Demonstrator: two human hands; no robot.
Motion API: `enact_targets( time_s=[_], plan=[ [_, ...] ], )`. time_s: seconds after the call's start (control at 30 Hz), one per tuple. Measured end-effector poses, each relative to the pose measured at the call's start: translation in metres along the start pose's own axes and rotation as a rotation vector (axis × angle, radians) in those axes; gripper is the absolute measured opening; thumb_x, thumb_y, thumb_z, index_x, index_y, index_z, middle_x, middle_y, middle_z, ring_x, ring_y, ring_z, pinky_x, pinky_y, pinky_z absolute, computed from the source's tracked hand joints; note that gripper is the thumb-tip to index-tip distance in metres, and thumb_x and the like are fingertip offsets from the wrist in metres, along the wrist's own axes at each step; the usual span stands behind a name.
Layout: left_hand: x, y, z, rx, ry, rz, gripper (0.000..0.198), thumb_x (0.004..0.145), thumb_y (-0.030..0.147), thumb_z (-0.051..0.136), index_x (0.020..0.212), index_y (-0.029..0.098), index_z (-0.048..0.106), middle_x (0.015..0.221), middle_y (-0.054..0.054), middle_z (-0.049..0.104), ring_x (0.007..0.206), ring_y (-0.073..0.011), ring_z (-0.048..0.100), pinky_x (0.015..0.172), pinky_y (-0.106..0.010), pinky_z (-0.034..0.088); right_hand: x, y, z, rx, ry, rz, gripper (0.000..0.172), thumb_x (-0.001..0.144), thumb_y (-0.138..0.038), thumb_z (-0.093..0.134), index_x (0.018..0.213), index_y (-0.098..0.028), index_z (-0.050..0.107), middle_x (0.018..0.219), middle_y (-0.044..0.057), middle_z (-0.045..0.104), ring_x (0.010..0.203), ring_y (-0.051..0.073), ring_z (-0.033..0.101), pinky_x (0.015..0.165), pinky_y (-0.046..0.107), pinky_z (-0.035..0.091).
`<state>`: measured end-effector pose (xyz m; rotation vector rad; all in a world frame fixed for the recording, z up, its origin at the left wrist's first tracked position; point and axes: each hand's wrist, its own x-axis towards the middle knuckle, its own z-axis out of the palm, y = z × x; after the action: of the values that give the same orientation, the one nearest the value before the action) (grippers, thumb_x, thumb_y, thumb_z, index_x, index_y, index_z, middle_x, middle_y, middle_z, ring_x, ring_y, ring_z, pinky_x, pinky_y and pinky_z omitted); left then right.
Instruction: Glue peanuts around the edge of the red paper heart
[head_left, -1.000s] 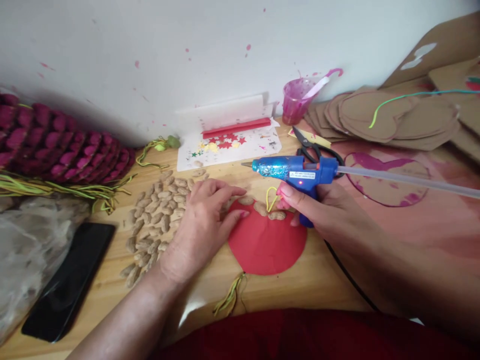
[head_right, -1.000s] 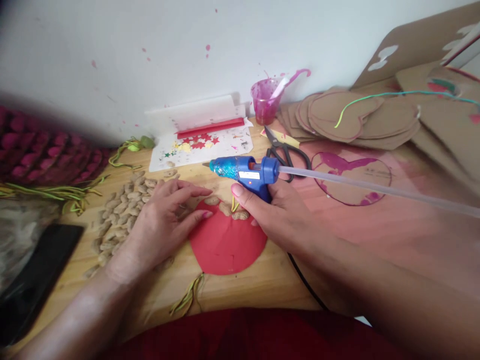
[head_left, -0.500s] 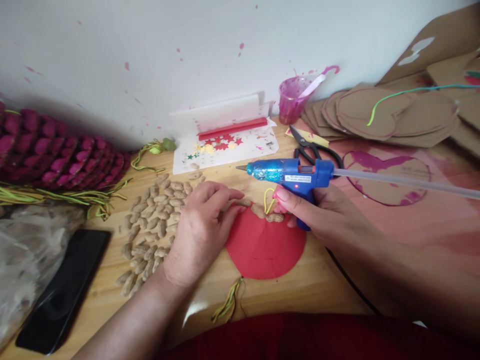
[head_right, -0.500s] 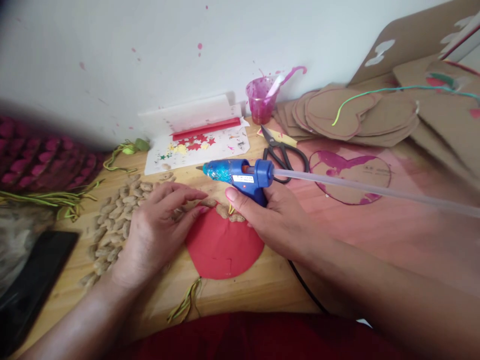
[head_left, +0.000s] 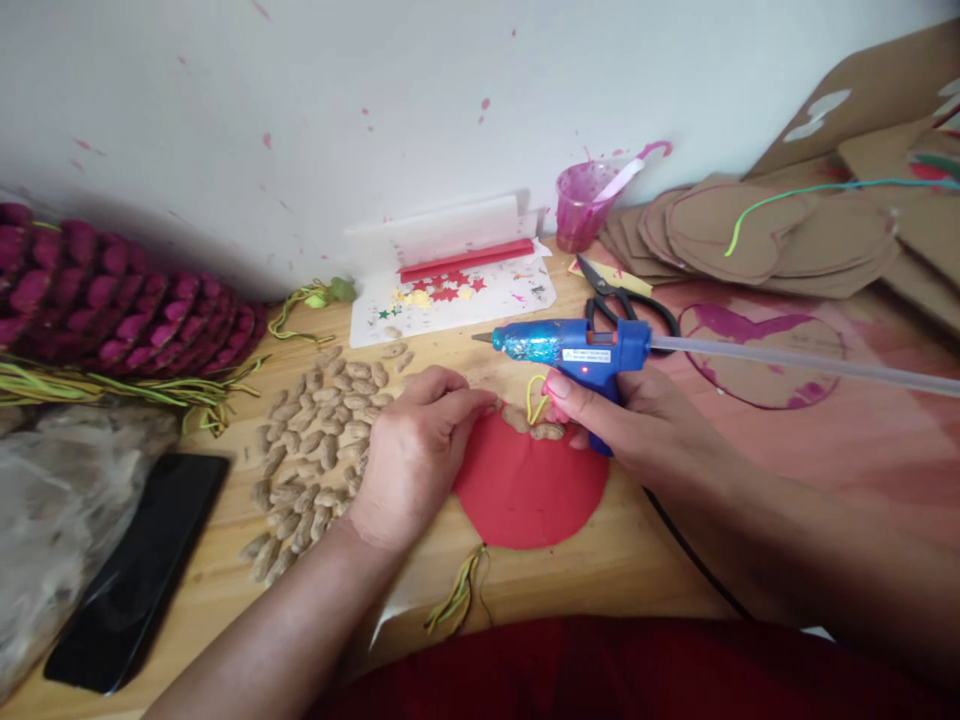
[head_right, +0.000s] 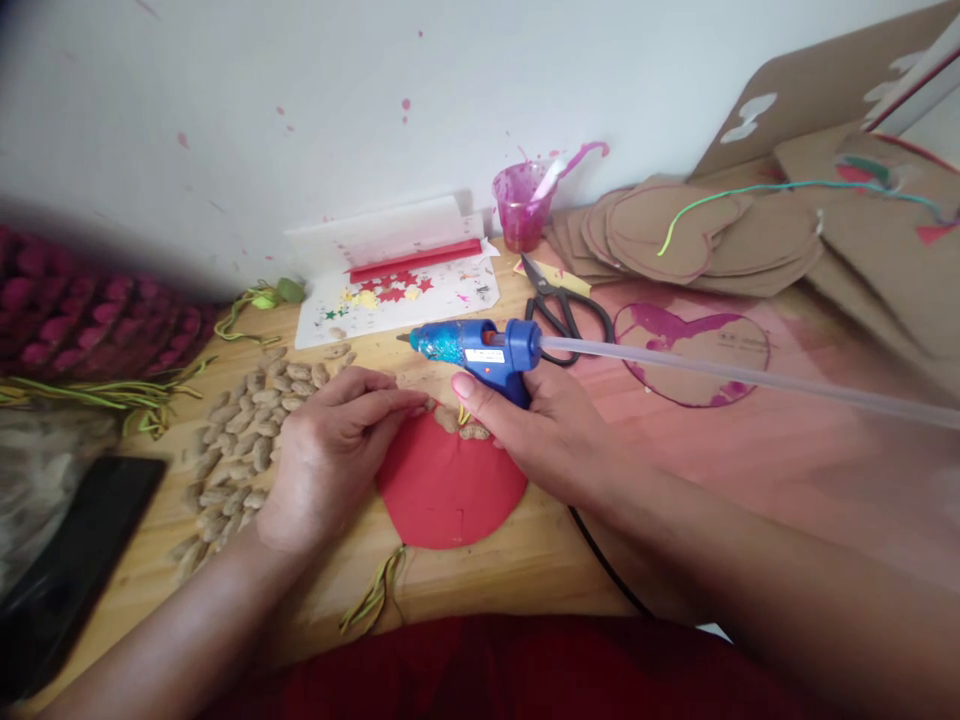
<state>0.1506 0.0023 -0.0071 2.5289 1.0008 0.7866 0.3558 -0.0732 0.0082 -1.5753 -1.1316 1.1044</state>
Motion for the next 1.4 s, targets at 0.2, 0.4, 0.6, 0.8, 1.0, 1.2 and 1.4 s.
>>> enact_targets(
  time_s=[0.2, 0.4, 0.6, 0.8, 1.0, 1.2, 1.4],
  plan=[
    [-0.001, 0.000, 0.002, 0.013, -0.002, -0.014, 0.020, 0.097, 0.017, 0.060, 0.097, 0.024, 0.079, 0.097, -0.003, 0.074, 0.087, -0.0157, 0.070, 0.076, -0.027, 0.056, 0.000, 0.000, 0.000, -0.009, 0.017, -0.012, 0.033, 0.093, -0.056, 0.065, 0.087, -0.024, 0.068, 0.075, 0.001, 0.068, 0.072, 0.019, 0.062, 0.066, 0.033, 0.048],
    [-0.002, 0.001, 0.003, 0.028, 0.010, 0.000, 0.020, 0.097, 0.016, 0.060, 0.097, 0.024, 0.079, 0.097, -0.003, 0.074, 0.087, -0.0152, 0.070, 0.075, -0.026, 0.056, 0.000, -0.001, 0.000, -0.023, 0.017, -0.014, 0.031, 0.093, -0.055, 0.064, 0.086, -0.025, 0.069, 0.074, 0.001, 0.067, 0.072, 0.019, 0.062, 0.066, 0.033, 0.048],
    [-0.002, -0.002, 0.004, 0.030, 0.016, 0.000, 0.021, 0.098, 0.018, 0.060, 0.097, 0.025, 0.080, 0.098, -0.003, 0.074, 0.086, -0.0149, 0.070, 0.074, -0.025, 0.056, 0.000, 0.001, 0.000, -0.025, 0.004, -0.005, 0.037, 0.093, -0.058, 0.064, 0.083, -0.023, 0.067, 0.074, 0.001, 0.068, 0.065, 0.016, 0.061, 0.063, 0.032, 0.048],
    [-0.002, -0.004, 0.009, 0.025, 0.015, 0.022, 0.021, 0.097, 0.015, 0.061, 0.096, 0.023, 0.080, 0.091, -0.003, 0.071, 0.081, -0.0138, 0.068, 0.072, -0.025, 0.054, 0.000, 0.002, 0.000, 0.022, 0.046, 0.088, 0.042, 0.085, -0.063, 0.071, 0.080, -0.021, 0.068, 0.076, 0.004, 0.070, 0.065, 0.017, 0.063, 0.058, 0.032, 0.052],
    [0.004, -0.008, -0.009, -0.006, 0.095, 0.048, 0.021, 0.098, 0.017, 0.061, 0.110, 0.022, 0.077, 0.100, -0.005, 0.071, 0.088, -0.0142, 0.067, 0.079, -0.027, 0.055, 0.004, 0.007, 0.001, 0.101, 0.084, 0.059, 0.043, 0.082, -0.064, 0.073, 0.081, -0.021, 0.069, 0.077, 0.005, 0.069, 0.069, 0.019, 0.066, 0.052, 0.030, 0.053],
    [0.011, -0.013, -0.045, 0.124, 0.234, -0.033, 0.020, 0.098, 0.034, 0.065, 0.091, 0.021, 0.078, 0.080, -0.001, 0.073, 0.073, -0.0145, 0.064, 0.070, -0.028, 0.050, 0.006, 0.000, 0.000, 0.196, 0.062, 0.010, 0.040, 0.082, -0.060, 0.077, 0.079, -0.022, 0.063, 0.073, 0.003, 0.063, 0.069, 0.018, 0.066, 0.048, 0.026, 0.050],
    [0.011, -0.010, -0.044, 0.060, 0.149, 0.067, 0.017, 0.097, 0.032, 0.064, 0.093, 0.023, 0.077, 0.079, -0.001, 0.070, 0.072, -0.0157, 0.061, 0.070, -0.032, 0.049, 0.011, -0.002, -0.006, 0.245, 0.094, -0.079, 0.047, 0.079, -0.066, 0.077, 0.082, -0.022, 0.061, 0.069, -0.001, 0.060, 0.062, 0.013, 0.064, 0.047, 0.024, 0.044]
  ],
)
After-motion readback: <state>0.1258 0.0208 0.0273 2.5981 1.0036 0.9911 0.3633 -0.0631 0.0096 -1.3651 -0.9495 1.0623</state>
